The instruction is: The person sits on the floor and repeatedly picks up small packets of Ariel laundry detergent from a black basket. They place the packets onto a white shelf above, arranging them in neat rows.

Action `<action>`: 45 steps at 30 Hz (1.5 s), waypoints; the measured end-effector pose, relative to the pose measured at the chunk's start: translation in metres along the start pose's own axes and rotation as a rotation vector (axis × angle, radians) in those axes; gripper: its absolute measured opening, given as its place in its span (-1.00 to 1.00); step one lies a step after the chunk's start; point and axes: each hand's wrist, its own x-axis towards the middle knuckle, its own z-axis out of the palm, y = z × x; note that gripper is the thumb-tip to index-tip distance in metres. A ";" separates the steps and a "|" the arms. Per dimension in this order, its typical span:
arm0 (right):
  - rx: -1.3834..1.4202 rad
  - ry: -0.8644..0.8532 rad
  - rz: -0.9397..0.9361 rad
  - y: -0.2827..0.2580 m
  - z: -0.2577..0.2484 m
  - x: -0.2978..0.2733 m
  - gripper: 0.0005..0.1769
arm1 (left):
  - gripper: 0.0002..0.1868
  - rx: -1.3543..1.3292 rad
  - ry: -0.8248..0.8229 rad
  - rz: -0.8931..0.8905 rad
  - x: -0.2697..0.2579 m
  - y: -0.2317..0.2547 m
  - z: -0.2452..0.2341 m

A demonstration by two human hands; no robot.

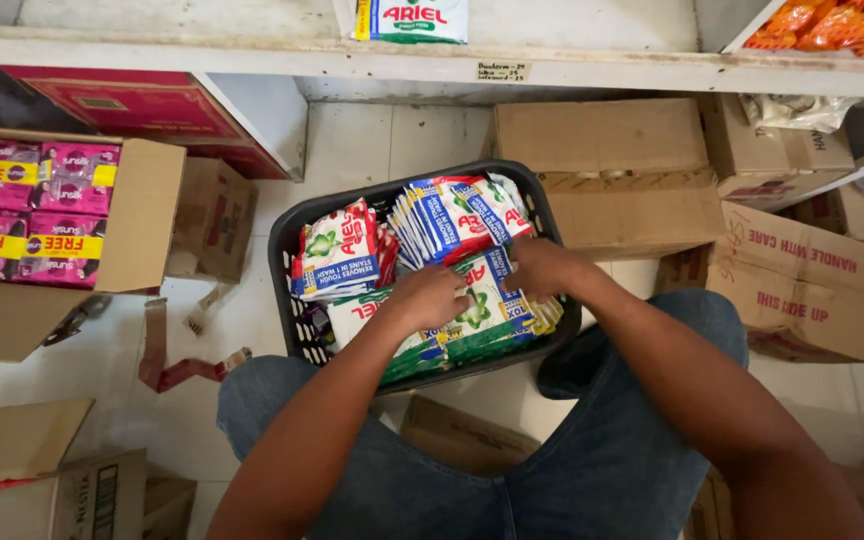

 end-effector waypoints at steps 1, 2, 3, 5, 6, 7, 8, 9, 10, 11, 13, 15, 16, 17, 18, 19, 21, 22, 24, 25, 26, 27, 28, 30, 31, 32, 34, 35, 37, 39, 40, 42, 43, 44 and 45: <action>0.001 -0.002 0.002 0.001 -0.001 0.002 -0.65 | -0.66 -0.001 -0.002 -0.001 0.001 -0.003 0.005; 0.024 -0.049 0.041 0.003 -0.003 0.004 -0.65 | -0.64 0.021 0.007 0.024 0.003 -0.006 0.010; 0.050 -0.095 0.081 0.005 -0.003 0.006 -0.63 | -0.61 0.044 0.014 0.050 0.004 -0.009 0.015; 0.024 -0.133 0.084 0.008 -0.005 0.005 -0.63 | -0.62 0.051 -0.001 0.078 0.001 -0.004 0.014; -0.005 -0.169 0.084 0.009 -0.006 0.004 -0.63 | -0.62 0.059 -0.011 0.105 0.000 -0.002 0.013; -0.002 -0.169 0.086 0.014 -0.006 0.006 -0.63 | -0.62 0.058 -0.015 0.107 -0.002 0.003 0.010; -0.204 -0.094 -0.057 0.019 -0.006 0.007 -0.67 | -0.61 0.016 -0.079 0.091 -0.004 0.007 0.006; -0.410 -0.016 -0.203 0.023 -0.008 0.009 -0.71 | -0.60 -0.028 -0.137 0.073 -0.005 0.012 0.001; -0.413 -0.017 -0.202 0.016 -0.013 0.001 -0.71 | -0.60 -0.030 -0.135 0.074 -0.003 0.014 0.002; -0.354 0.019 -0.253 0.009 -0.017 -0.007 -0.77 | -0.64 -0.092 -0.098 0.068 -0.002 0.016 0.003; -0.295 0.054 -0.303 -0.001 -0.023 -0.018 -0.83 | -0.68 -0.156 -0.060 0.062 0.001 0.020 0.004; -0.176 0.017 -0.363 -0.009 -0.027 -0.025 -0.89 | -0.58 -0.167 0.491 0.081 0.005 0.024 0.001; -0.177 0.020 -0.366 -0.013 -0.027 -0.029 -0.89 | -0.58 -0.164 0.494 0.082 0.011 0.019 0.006; -0.200 0.076 -0.511 -0.018 -0.029 -0.032 -0.89 | -0.50 -0.196 0.560 0.251 0.017 0.014 0.009; -0.222 0.132 -0.657 -0.023 -0.031 -0.034 -0.88 | -0.41 -0.226 0.623 0.423 0.024 0.009 0.012; -0.227 0.133 -0.663 -0.028 -0.034 -0.036 -0.88 | -0.41 -0.222 0.630 0.422 0.025 0.006 0.011; -0.046 0.193 -0.636 -0.035 -0.036 -0.041 -0.83 | -0.71 -0.139 0.299 0.143 0.029 0.002 0.012; -0.046 0.195 -0.638 -0.033 -0.038 -0.040 -0.83 | -0.71 -0.137 0.299 0.143 0.024 0.001 0.003; 0.080 0.204 -0.552 -0.029 -0.043 -0.038 -0.60 | -0.68 -0.492 0.236 -0.194 0.016 0.001 -0.017; 0.083 0.211 -0.550 -0.024 -0.044 -0.034 -0.60 | -0.68 -0.487 0.234 -0.189 0.018 -0.010 -0.017; 0.092 0.063 -0.342 -0.019 -0.044 -0.031 -0.65 | -0.69 -0.719 0.256 -0.219 0.020 -0.021 -0.016; 0.099 -0.086 -0.135 -0.015 -0.045 -0.028 -0.68 | -0.68 -0.953 0.278 -0.248 0.022 -0.033 -0.016; 0.102 -0.080 -0.134 -0.010 -0.044 -0.023 -0.68 | -0.68 -0.949 0.276 -0.244 0.025 -0.040 -0.015; 0.177 -0.051 -0.170 -0.001 -0.043 -0.011 -0.68 | -0.70 -0.818 0.150 -0.313 0.027 -0.056 -0.010; 0.178 -0.056 -0.167 0.004 -0.038 -0.007 -0.68 | -0.70 -0.821 0.147 -0.317 0.026 -0.060 -0.006; 0.347 -0.066 -0.086 0.008 -0.034 -0.003 -0.70 | -0.70 -0.657 0.138 -0.279 0.025 -0.064 -0.001; 0.517 -0.070 0.000 0.020 -0.025 0.005 -0.70 | -0.69 -0.493 0.126 -0.235 0.025 -0.069 0.006; 0.477 -0.109 -0.011 0.026 -0.023 0.009 -0.69 | -0.70 -0.513 0.159 -0.227 0.028 -0.071 0.007; 0.433 -0.143 -0.026 0.029 -0.024 0.011 -0.66 | -0.71 -0.532 0.197 -0.216 0.029 -0.071 0.005; 0.467 -0.165 0.021 0.025 -0.025 0.009 -0.63 | -0.70 -0.513 0.185 -0.207 0.025 -0.068 0.001; 0.464 -0.166 0.019 0.024 -0.025 0.005 -0.63 | -0.70 -0.513 0.190 -0.208 0.022 -0.066 0.002; 0.558 -0.070 -0.052 0.019 -0.035 0.000 -0.58 | -0.70 -0.574 0.211 -0.261 0.021 -0.061 -0.007; 0.531 -0.041 -0.087 0.036 -0.037 -0.008 -0.58 | -0.70 -0.560 0.255 -0.235 0.031 -0.072 0.005; 0.543 0.010 -0.088 0.031 -0.039 -0.012 -0.59 | -0.69 -0.603 0.311 -0.226 0.040 -0.082 0.015; 0.551 0.084 -0.113 0.007 -0.046 -0.012 -0.60 | -0.67 -0.631 0.385 -0.194 0.059 -0.095 0.015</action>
